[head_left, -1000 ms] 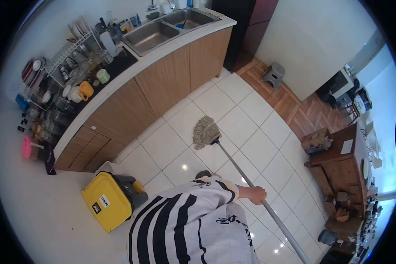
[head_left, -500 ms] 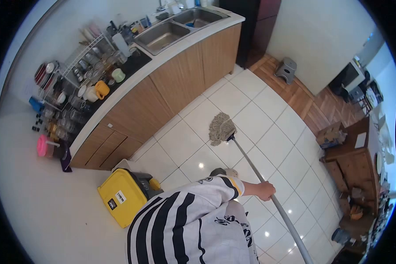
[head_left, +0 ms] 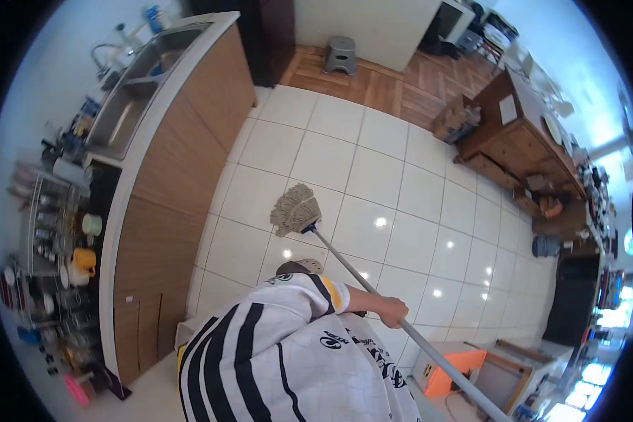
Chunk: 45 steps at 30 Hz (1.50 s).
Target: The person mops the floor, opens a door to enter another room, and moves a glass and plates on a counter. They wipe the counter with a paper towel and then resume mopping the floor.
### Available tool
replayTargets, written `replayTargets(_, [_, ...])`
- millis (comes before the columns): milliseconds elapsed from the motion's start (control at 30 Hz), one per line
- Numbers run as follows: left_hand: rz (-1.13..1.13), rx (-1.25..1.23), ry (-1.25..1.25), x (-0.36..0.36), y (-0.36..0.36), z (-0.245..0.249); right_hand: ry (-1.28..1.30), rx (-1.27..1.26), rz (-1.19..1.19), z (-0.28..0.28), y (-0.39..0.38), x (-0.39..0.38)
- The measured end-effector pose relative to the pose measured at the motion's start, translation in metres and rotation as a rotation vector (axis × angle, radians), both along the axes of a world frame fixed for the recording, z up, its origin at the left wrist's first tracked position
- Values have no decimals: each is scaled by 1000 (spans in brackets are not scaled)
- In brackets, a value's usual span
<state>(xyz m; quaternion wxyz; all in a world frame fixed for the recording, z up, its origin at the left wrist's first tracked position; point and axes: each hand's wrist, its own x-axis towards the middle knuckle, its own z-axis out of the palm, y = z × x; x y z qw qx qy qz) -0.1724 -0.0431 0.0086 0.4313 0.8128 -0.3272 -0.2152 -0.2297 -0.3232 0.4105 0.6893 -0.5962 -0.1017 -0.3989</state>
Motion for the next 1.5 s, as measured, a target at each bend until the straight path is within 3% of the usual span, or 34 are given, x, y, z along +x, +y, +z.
replayTargets(100, [-44,7,-13,3,17,-17,12,136,-275,-13,13,1])
replayTargets(167, [-119,23,-42,7,45,-14,30,216,410,-17,34,-3])
replayTargets(200, [-132,54,-36,10,53,-22,31,132,223,-24,26,-6])
replayTargets(233, [-145,86,-28,11,65,-26,69,68,300,-25,45,-2])
replayTargets(267, [-150,97,-20,13,76,-30,98,137,137,-29,67,-3])
replayTargets(367, [-158,163,16,20,125,-40,21,133,121,-57,103,0])
replayTargets(533, [-18,213,10,15,184,-61,126,287,122,-81,168,-17])
replayTargets(633, [14,194,-29,10,180,-61,116,275,207,-87,157,-34])
replayTargets(800, [-107,167,1,-3,163,-83,125,320,74,-88,145,-67])
replayTargets(833, [-99,210,10,0,164,-72,114,324,47,-88,151,-68])
replayTargets(933, [-57,0,29,5,168,-47,71,311,80,-84,158,-65])
replayTargets(1233, [-8,40,-195,52,128,-9,-133,95,170,-37,179,-72])
replayTargets(1433, [188,-2,-288,145,91,-37,-49,15,-70,-80,223,-54])
replayTargets(1500, [235,-53,-524,173,75,-80,15,-3,-169,-104,236,-51])
